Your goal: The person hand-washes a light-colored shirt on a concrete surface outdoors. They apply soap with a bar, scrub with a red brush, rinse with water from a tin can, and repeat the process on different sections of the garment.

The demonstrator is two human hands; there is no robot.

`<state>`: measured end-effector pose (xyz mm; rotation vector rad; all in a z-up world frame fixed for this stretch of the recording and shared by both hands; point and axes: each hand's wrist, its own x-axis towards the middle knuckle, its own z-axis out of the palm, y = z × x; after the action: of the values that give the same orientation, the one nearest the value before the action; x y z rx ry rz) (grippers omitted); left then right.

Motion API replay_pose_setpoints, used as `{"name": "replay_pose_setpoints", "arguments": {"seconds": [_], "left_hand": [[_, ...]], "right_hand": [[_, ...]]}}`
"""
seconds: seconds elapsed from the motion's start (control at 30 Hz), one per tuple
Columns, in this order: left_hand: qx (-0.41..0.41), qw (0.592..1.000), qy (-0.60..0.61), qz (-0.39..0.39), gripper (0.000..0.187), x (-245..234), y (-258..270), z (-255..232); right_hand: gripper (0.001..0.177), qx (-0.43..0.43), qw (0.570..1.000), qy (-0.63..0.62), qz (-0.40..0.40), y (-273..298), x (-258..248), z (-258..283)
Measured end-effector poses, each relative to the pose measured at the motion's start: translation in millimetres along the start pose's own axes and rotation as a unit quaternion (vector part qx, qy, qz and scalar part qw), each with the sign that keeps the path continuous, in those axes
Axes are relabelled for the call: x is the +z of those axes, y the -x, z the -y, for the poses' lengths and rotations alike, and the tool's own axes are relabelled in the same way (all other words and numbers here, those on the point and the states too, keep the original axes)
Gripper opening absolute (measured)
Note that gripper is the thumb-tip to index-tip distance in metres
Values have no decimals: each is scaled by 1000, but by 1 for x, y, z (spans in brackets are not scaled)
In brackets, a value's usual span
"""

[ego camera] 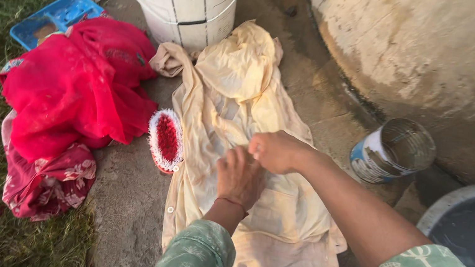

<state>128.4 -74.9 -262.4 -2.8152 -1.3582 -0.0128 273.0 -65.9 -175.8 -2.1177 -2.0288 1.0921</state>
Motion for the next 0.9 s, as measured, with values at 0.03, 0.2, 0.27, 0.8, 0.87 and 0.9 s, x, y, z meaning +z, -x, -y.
{"name": "replay_pose_setpoints", "arguments": {"seconds": [0.03, 0.2, 0.27, 0.8, 0.87, 0.9], "left_hand": [[67, 997, -30, -32, 48, 2, 3, 9], [242, 969, -35, -43, 43, 3, 7, 73], [97, 990, -35, -98, 46, 1, 10, 75], [212, 975, 33, -50, 46, -11, 58, 97], [206, 972, 110, -12, 54, -15, 59, 95], [133, 981, 143, -15, 59, -17, 58, 96]], "right_hand": [[37, 31, 999, 33, 5, -1, 6, -5], [50, 43, 992, 112, 42, -1, 22, -27], [47, 35, 989, 135, 41, -2, 25, -31], [31, 10, 994, -9, -108, -41, 19, 30], [38, -38, 988, -28, -147, -60, 26, 57], [43, -76, 983, -37, -165, -70, 32, 69]]}}
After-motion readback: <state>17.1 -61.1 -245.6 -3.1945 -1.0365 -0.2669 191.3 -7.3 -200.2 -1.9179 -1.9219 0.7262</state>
